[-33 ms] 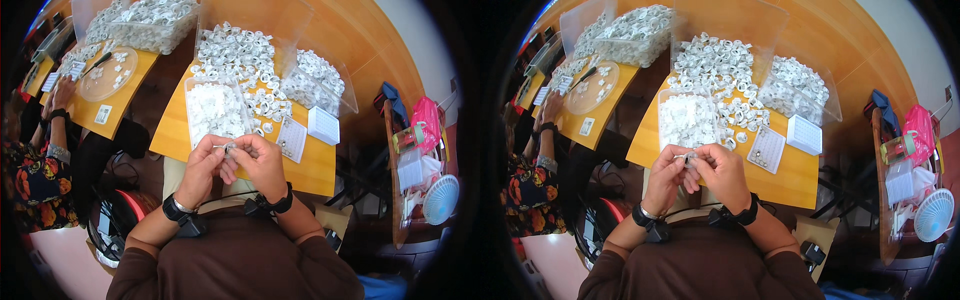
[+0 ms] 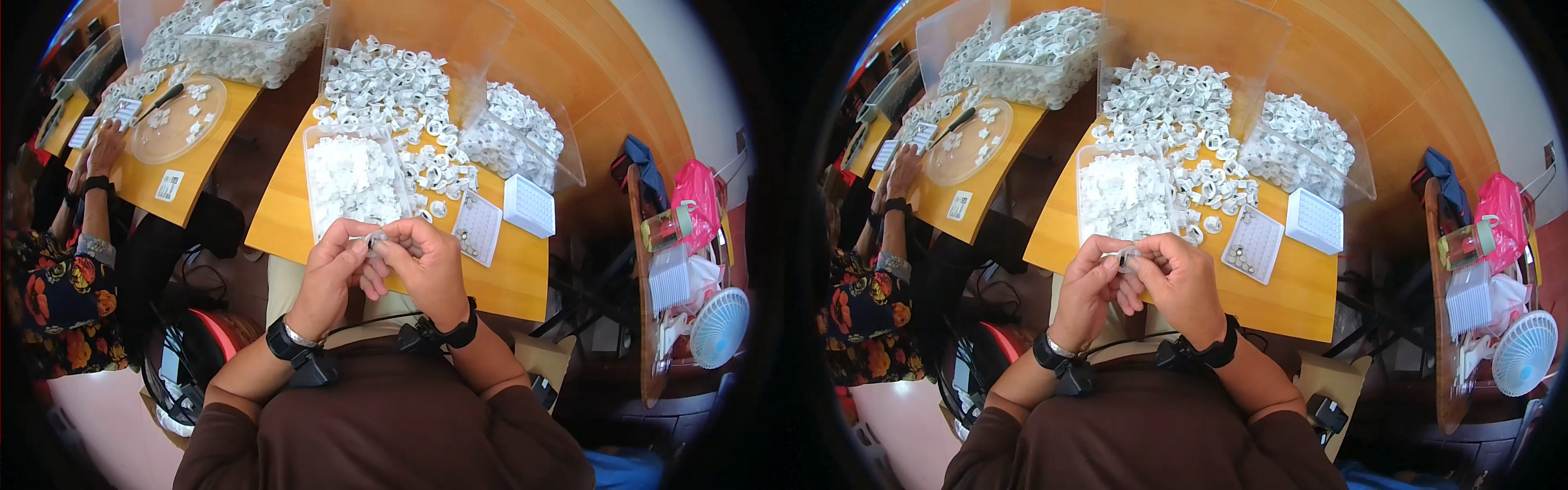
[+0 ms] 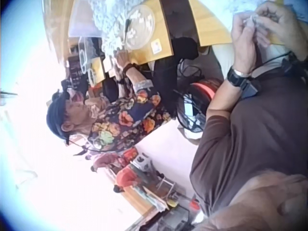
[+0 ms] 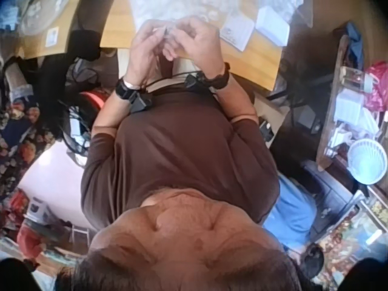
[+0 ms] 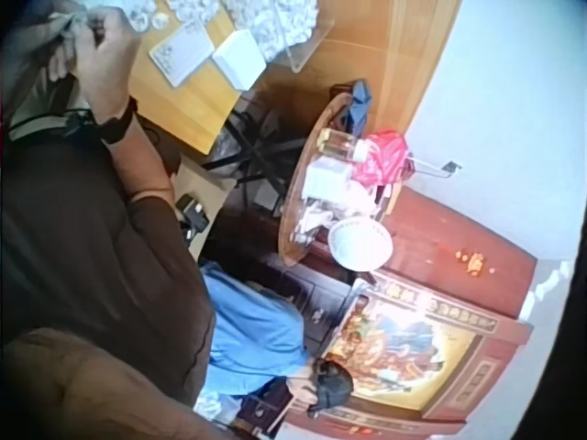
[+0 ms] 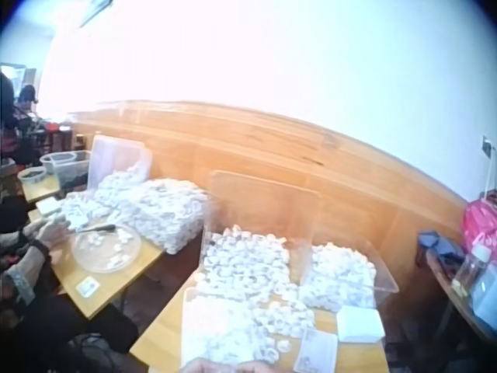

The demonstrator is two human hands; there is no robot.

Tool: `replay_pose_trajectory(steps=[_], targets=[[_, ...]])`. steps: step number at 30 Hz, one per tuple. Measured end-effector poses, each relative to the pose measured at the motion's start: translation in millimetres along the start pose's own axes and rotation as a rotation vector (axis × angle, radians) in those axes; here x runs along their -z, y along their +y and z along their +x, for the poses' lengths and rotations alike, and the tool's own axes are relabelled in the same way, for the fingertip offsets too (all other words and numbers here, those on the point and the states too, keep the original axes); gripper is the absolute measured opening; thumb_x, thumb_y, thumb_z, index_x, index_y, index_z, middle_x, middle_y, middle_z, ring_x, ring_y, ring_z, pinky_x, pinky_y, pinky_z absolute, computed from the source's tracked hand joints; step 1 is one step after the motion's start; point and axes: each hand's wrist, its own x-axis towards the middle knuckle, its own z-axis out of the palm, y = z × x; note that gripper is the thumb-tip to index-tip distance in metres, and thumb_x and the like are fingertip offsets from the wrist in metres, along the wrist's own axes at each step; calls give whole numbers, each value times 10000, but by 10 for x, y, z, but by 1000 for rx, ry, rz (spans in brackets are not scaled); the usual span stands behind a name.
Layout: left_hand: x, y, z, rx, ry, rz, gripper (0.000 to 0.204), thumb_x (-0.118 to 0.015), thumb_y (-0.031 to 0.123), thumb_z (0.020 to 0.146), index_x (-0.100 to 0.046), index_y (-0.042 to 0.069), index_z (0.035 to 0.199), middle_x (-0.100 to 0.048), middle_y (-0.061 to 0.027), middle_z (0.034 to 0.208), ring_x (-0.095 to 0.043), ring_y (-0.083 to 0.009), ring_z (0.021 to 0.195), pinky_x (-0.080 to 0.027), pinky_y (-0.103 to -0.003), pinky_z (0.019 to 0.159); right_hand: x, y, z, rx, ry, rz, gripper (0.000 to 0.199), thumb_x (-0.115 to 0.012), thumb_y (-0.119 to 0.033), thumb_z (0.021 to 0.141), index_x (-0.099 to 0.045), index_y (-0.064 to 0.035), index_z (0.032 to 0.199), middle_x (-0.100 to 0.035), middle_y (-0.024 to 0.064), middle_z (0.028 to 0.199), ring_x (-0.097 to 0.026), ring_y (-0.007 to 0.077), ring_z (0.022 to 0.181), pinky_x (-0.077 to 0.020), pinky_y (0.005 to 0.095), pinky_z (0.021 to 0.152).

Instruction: Assembling small electronic or metal circular parts into white plastic housing components at a manufacturing workbench.

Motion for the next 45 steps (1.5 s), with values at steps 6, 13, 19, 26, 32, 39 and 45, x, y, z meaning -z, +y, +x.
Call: replay_pose_trajectory(steps=[6, 13, 19, 26, 32, 39, 45], targets=[[54, -1, -12, -22, -19, -21, 256, -464, 223, 969, -491, 21, 1124, -624, -136, 794, -623, -180, 595, -507, -252, 517, -53, -9, 18, 58, 48, 0, 55, -625, 42, 832, -603, 50, 882, -641, 56, 694, -579, 62, 610, -470, 217, 538], [126, 129, -22, -74, 29, -54, 294, -486, 255, 949, -477, 29, 1136, -626, -157, 794, -628, -201, 593, -502, -257, 518, 170, -26, 215, 102, -8, -274, 114, -610, -78, 858, -676, -5, 916, -665, 89, 740, -629, 158, 654, -483, 271, 587], [320, 251, 7, -187, 169, -110, 263, -454, 210, 946, -470, 21, 1129, -628, -180, 800, -633, -213, 586, -510, -257, 514, 248, 74, 435, 395, -202, -911, 117, -629, -88, 753, -698, -56, 843, -624, 115, 738, -606, 289, 778, -486, 375, 700], [363, 194, -5, -114, 159, -183, 245, -430, 175, 949, -461, 4, 1121, -629, -198, 800, -640, -224, 582, -524, -263, 516, 119, 295, 514, 494, -355, -1195, 44, -624, -96, 705, -634, -60, 681, -591, 116, 719, -572, 295, 756, -471, 400, 692], [386, 173, 3, -96, 171, -190, 239, -419, 161, 945, -458, 4, 1121, -630, -200, 795, -643, -226, 580, -525, -264, 514, 92, 305, 524, 566, -304, -1138, 82, -573, -62, 715, -608, -56, 640, -583, 115, 687, -577, 292, 732, -468, 399, 662], [335, 156, -12, -58, 153, -189, 231, -419, 159, 946, -461, 10, 1117, -635, -198, 789, -645, -227, 582, -526, -261, 513, 99, 450, 610, 555, -298, -1236, 64, -568, -68, 721, -597, -49, 666, -576, 107, 680, -584, 298, 730, -471, 407, 660], [350, 114, -22, -26, 152, -193, 226, -424, 164, 949, -466, 15, 1113, -636, -194, 788, -641, -225, 576, -525, -261, 512, 162, 230, 600, 278, -140, -741, 81, -576, -92, 817, -599, -16, 798, -618, 123, 754, -621, 269, 755, -488, 360, 684]])
